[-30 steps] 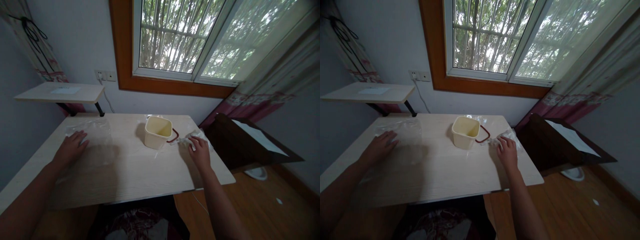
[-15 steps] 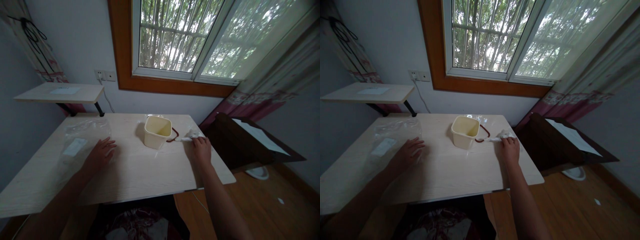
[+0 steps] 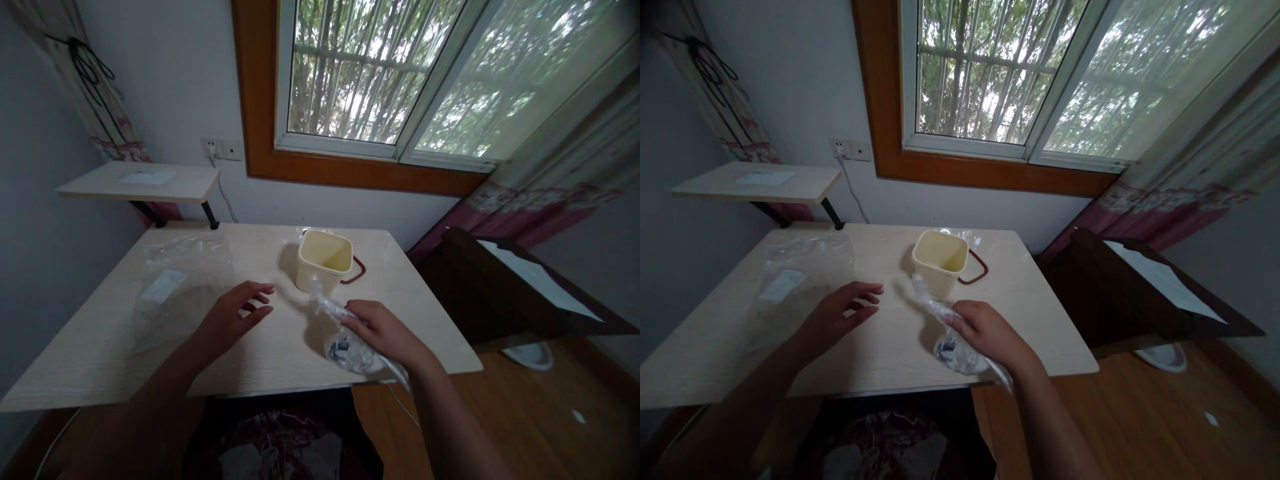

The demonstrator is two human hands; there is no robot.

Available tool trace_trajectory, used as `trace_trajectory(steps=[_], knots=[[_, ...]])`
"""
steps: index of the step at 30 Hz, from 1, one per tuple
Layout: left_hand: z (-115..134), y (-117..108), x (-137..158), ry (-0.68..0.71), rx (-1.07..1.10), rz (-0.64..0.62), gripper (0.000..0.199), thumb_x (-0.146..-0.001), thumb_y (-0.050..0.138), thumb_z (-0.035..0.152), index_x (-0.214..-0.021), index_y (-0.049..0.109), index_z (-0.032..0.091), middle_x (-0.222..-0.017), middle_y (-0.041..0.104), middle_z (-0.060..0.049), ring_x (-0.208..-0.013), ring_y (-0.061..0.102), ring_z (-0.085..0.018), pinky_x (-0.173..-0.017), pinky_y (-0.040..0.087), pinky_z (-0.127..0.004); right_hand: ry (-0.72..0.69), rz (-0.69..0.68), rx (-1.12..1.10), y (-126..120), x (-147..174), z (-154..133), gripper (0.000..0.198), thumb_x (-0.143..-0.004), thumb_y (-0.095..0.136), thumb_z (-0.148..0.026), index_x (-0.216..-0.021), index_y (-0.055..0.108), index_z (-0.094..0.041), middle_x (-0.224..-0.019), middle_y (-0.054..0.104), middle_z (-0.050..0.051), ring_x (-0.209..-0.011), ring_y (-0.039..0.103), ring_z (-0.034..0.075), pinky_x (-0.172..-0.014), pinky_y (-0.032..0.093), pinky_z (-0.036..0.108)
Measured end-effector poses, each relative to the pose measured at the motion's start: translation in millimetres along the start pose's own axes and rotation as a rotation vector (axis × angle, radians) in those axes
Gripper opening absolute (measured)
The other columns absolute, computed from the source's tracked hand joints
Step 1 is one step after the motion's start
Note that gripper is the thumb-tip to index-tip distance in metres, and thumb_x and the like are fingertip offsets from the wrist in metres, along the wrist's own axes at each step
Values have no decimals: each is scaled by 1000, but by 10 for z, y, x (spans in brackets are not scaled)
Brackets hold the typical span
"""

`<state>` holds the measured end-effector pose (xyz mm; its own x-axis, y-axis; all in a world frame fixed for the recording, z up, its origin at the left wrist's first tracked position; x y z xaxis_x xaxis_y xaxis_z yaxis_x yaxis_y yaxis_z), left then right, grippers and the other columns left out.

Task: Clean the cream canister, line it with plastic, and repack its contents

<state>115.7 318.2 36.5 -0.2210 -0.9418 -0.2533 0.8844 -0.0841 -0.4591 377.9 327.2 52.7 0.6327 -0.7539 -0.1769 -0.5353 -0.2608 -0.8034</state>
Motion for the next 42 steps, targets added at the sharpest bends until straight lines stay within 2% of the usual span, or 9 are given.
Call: trace_trajectory(steps=[5,13,16,18,21,24,32,39,42], knots=[[-29,143,-67,-136,303,-40,32,-87,71,45,-112,73,24,-86,71,-7,-68,65,-17,-59,55,-30,-170,-119,-127,493,-406,-458,40,-106,44,-42,-79,61,-19,-70,60,1,-66,57,14,-63,41,25],[-176,-269,7,-224,258,277,22,-86,72,47,-85,80,27,-58,61,0,-51,54,-14,-51,43,-29,-130,-120,-327,899,-699,-437,44,-106,42,-47,-77,59,-18,-70,58,-1,-66,55,13,-63,42,24],[-228,-298,38,-273,265,308,22,-85,74,47,-81,79,25,-57,62,0,-51,55,-13,-50,43,-28,-108,-47,-307,904,-714,-435,39,-105,45,-45,-84,64,-18,-77,62,1,-73,59,15,-70,46,26],[-229,-304,42,-297,287,327,22,-84,74,45,-82,78,24,-58,63,0,-51,56,-13,-49,43,-28,-126,44,-319,845,-715,-491,28,-102,55,-44,-107,68,-19,-97,69,6,-90,65,19,-83,50,29],[-182,-297,35,-324,315,342,24,-83,75,43,-81,77,20,-57,62,0,-50,55,-12,-49,43,-25,-169,185,-362,741,-720,-598,47,-92,70,-42,-134,59,-23,-119,69,9,-108,65,22,-95,51,34],[-135,-275,29,-334,328,342,28,-82,76,43,-81,74,16,-58,61,0,-51,55,-11,-50,44,-22,-194,311,-395,651,-743,-666,30,-93,71,-36,-121,69,-24,-109,73,7,-102,68,21,-92,52,33],[-48,-307,10,-113,555,392,52,-77,84,34,-122,60,24,-95,70,0,-81,71,-15,-78,60,-29,55,477,-641,615,-816,-427,12,-92,70,-32,-93,78,-24,-89,79,2,-82,72,18,-76,54,28],[251,-265,-6,121,394,394,73,-78,82,22,-134,37,31,-103,69,1,-81,72,-12,-78,61,-27,115,505,-707,604,-833,-406,15,-90,71,-36,-88,77,-22,-80,77,0,-73,70,17,-68,52,26],[377,-306,39,185,246,491,60,-81,78,22,-128,41,29,-102,70,2,-80,73,-12,-78,62,-26,90,553,-639,530,-806,-475,14,-91,70,-34,-87,77,-22,-79,76,1,-74,69,17,-69,52,27]])
Point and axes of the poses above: each hand's wrist, its own x-axis away from the middle knuckle, its own y-axis out of the palm, z = x × y, the point moved 9 cm from there along -x, towards the middle knuckle
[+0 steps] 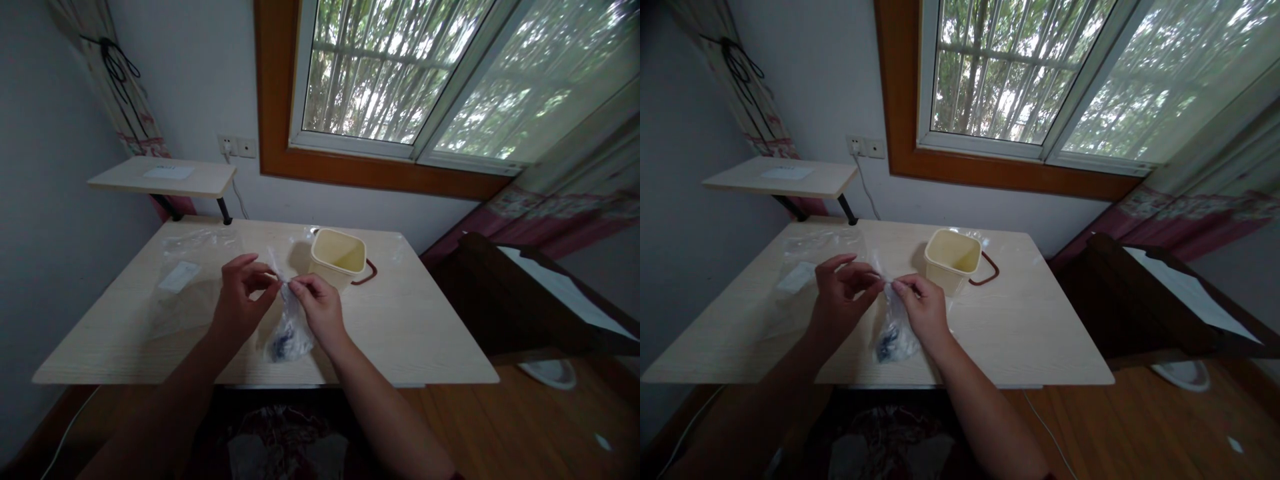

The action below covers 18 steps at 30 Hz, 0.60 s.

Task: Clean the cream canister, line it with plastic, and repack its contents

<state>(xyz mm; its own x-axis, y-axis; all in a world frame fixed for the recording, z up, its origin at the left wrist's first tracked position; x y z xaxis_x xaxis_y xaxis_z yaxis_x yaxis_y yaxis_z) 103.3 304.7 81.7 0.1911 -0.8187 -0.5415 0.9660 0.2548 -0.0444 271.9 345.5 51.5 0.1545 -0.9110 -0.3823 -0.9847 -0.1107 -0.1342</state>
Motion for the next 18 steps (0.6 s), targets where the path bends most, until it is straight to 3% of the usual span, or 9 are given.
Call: trace_trajectory(steps=[5,11,18], knots=[[96,68,-62,-30,-341,-115,16,-89,68,27,-103,65,20,-94,75,-3,-80,74,-14,-78,61,-25,-265,-10,154,-36,7,-293,12,-96,65,-23,-90,75,-23,-86,75,2,-82,68,18,-79,52,31],[111,102,-135,-48,-385,-226,15,-86,70,27,-99,71,19,-84,76,-1,-70,72,-13,-67,59,-20,-573,-118,358,-40,-18,-475,18,-99,55,-17,-98,73,-23,-88,71,6,-85,63,21,-77,51,36],[152,146,-164,-66,-415,-238,10,-79,70,23,-88,69,19,-77,73,0,-65,69,-12,-63,56,-20,-598,-153,394,3,-48,-510,17,-99,55,-17,-104,70,-23,-95,71,7,-92,63,22,-83,52,38]])
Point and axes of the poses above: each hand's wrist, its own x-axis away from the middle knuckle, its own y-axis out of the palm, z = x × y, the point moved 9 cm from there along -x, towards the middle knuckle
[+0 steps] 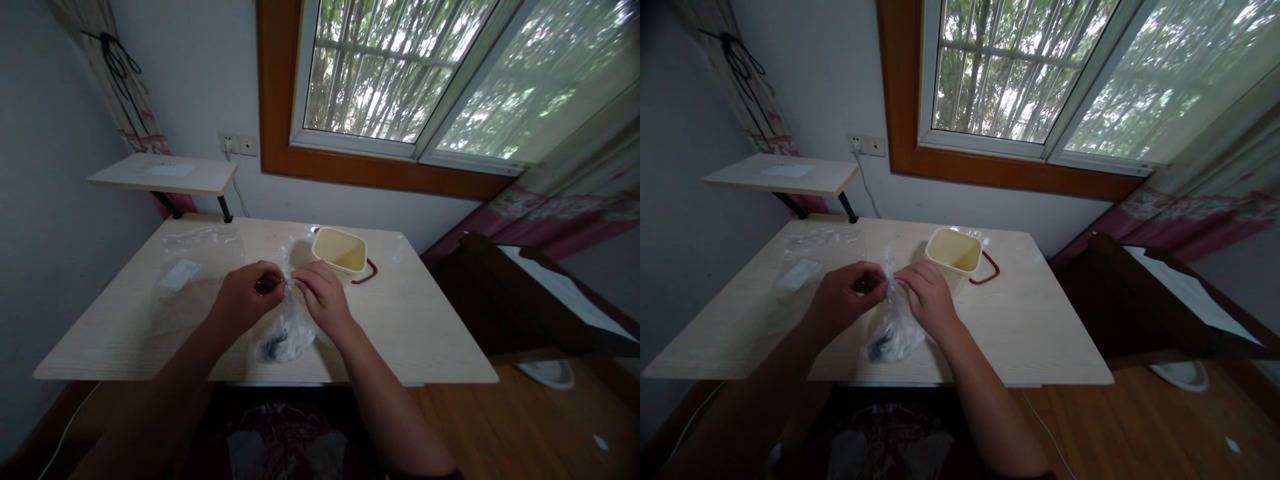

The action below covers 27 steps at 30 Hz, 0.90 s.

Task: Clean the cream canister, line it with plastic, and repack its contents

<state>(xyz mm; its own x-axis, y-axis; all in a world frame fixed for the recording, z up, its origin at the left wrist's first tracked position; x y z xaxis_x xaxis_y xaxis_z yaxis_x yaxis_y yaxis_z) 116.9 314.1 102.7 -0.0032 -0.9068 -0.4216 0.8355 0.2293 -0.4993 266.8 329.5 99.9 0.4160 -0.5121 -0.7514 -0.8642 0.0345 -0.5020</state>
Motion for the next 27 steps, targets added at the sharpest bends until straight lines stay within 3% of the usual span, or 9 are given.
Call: trace_trajectory(steps=[5,9,13,21,24,27], knots=[[-8,-31,-17,-76,-29,66,8,-76,69,21,-84,68,19,-70,71,2,-59,65,-11,-60,52,-19,77,75,-50,-27,24,-53,17,-97,60,-19,-112,67,-22,-103,73,7,-97,67,21,-88,55,39],[-61,-19,-24,-121,-24,74,8,-76,69,23,-83,68,19,-68,71,2,-58,64,-11,-58,51,-20,60,116,-26,-46,35,-71,12,-94,66,-23,-106,69,-24,-100,75,7,-97,70,21,-88,57,38],[-110,25,-36,-126,-16,63,10,-76,69,26,-83,68,19,-69,71,1,-59,65,-13,-59,51,-22,64,56,45,34,21,-23,12,-98,61,-24,-103,71,-25,-98,75,7,-93,70,20,-86,58,37],[-258,59,-128,-100,-199,102,9,-72,68,22,-81,66,20,-69,69,1,-64,65,-15,-64,50,-25,69,-104,253,271,-10,101,18,-101,52,-23,-104,69,-21,-96,71,10,-90,65,21,-80,53,33],[-334,76,-185,-99,-105,39,10,-71,67,23,-80,65,19,-67,67,1,-61,63,-14,-61,49,-24,79,-127,198,307,-14,162,17,-99,49,-19,-102,66,-20,-94,67,9,-89,62,22,-78,50,32],[-476,126,-218,-189,96,-64,11,-71,65,24,-80,64,18,-62,63,3,-56,59,-12,-55,45,-21,76,-110,78,303,-11,198,15,-99,48,-19,-99,63,-20,-93,65,8,-88,60,21,-78,49,32]])
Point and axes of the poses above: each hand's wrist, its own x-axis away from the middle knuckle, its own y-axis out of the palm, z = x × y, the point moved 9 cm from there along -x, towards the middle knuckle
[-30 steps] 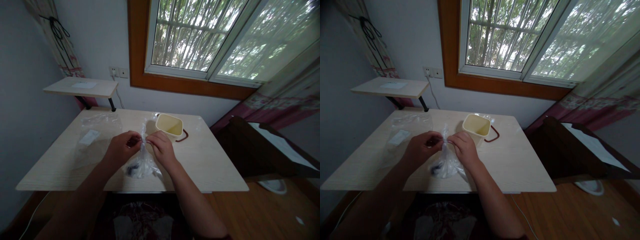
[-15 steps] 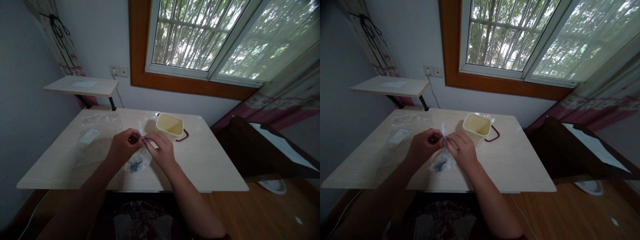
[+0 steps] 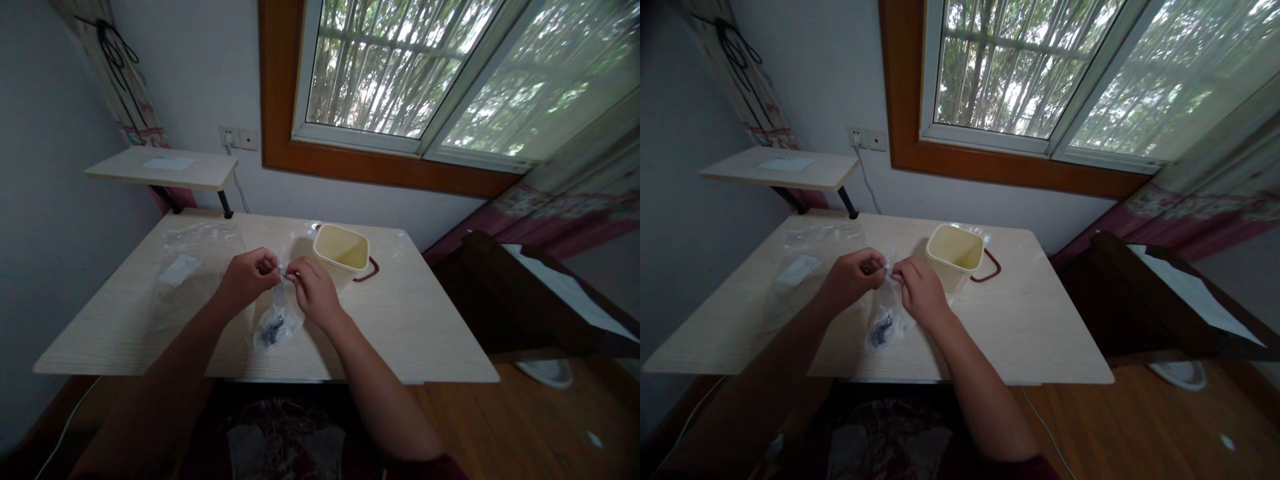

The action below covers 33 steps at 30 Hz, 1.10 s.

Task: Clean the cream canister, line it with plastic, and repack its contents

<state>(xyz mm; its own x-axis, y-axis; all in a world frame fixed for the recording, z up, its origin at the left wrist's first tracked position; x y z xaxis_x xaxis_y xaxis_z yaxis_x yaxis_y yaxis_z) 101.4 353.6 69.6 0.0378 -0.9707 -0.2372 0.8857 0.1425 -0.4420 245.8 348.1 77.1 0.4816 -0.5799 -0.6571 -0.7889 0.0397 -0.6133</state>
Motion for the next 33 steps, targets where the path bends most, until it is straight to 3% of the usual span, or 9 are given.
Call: trace_trajectory(steps=[4,9,16,25,33], knots=[[-183,118,-21,-124,267,-156,11,-72,64,23,-80,62,16,-59,60,4,-51,55,-9,-51,42,-20,6,31,-174,-19,8,49,13,-99,49,-20,-93,61,-21,-90,64,6,-87,61,20,-79,49,32],[-272,168,-11,-155,394,-154,13,-74,67,26,-82,62,16,-60,63,3,-51,57,-9,-52,47,-20,76,112,-268,-62,26,137,12,-99,54,-23,-91,63,-22,-88,67,4,-86,63,18,-79,51,33],[-148,109,25,-152,313,-54,21,-72,72,30,-84,64,16,-63,69,-1,-57,67,-15,-57,56,-25,6,117,-74,-117,28,5,12,-98,62,-28,-104,71,-24,-100,71,8,-97,66,21,-89,55,38],[114,-2,98,-22,-88,74,11,-72,70,26,-79,66,19,-65,69,1,-60,64,-14,-55,47,-21,4,55,165,-39,42,-37,20,-101,55,-25,-108,73,-22,-100,75,10,-93,70,21,-83,57,34],[196,6,95,-40,-41,69,9,-72,68,25,-78,65,19,-62,69,2,-57,65,-14,-55,48,-22,3,204,104,-156,106,-30,19,-98,60,-24,-111,74,-24,-99,76,9,-92,71,22,-85,58,37]])
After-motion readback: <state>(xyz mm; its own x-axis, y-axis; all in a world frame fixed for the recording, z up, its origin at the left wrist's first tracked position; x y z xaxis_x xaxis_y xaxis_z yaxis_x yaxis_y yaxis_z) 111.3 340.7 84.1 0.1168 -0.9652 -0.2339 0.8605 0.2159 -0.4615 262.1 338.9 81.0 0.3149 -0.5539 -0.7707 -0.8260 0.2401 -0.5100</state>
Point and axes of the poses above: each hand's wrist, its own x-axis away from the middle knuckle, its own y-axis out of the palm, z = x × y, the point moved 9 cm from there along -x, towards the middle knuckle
